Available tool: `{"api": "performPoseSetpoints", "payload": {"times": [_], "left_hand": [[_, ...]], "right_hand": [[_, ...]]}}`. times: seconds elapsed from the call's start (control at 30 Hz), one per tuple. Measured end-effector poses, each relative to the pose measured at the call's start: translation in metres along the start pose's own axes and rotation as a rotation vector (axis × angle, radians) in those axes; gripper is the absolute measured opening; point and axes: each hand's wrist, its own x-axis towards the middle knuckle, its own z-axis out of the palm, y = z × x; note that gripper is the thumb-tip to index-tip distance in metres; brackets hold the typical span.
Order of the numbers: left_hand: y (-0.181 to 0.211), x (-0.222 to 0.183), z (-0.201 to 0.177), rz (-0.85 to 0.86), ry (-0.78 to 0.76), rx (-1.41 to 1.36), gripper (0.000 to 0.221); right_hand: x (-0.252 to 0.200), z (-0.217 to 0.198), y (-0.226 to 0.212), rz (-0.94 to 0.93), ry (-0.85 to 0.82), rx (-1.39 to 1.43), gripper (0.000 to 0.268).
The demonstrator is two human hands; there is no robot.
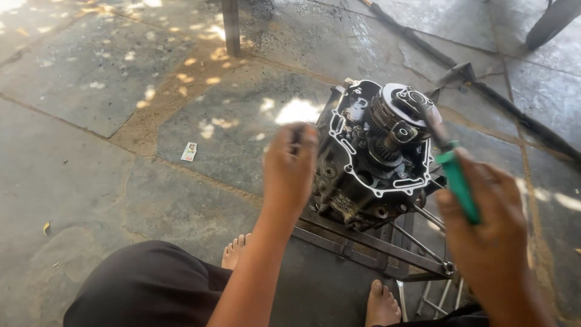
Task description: Using pliers to manipulate and repair internal motorcycle engine components.
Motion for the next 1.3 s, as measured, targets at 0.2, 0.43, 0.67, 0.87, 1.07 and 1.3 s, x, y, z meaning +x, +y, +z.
{"api": "performPoseSetpoints", "payload": {"times": [0.2,0.43,0.67,0.87,1.07,1.3], "left_hand": [[-0.015,-0.017,0.027,0.571,-0.329,0.647,0.029],[0.066,0.035,0.044,0.850,-0.275,0.725,0.029],[0.014,0.047,0.043,0.807,-0.357,0.891,0.033],[0.000,0.060,0.066,0.883,-0.437,0.792,0.027],[-0.014,0.065,0.086,1.082,-0.483,0.792,0.028],[-0.014,0.066,0.118,0.805,-0.603,0.791,0.024]], "right_hand": [[0.003,-0.028,0.063,0.454,0.073,1.168,0.031],[0.002,-0.045,0.089,0.446,-0.016,1.413,0.029],[0.009,-0.013,0.052,0.046,-0.077,-0.524,0.035],[0.024,-0.008,0.090,0.085,-0.199,-0.717,0.043],[0.030,-0.006,0.091,0.162,-0.381,-0.651,0.052],[0.033,-0.010,0.065,0.088,-0.281,-0.570,0.046]]}}
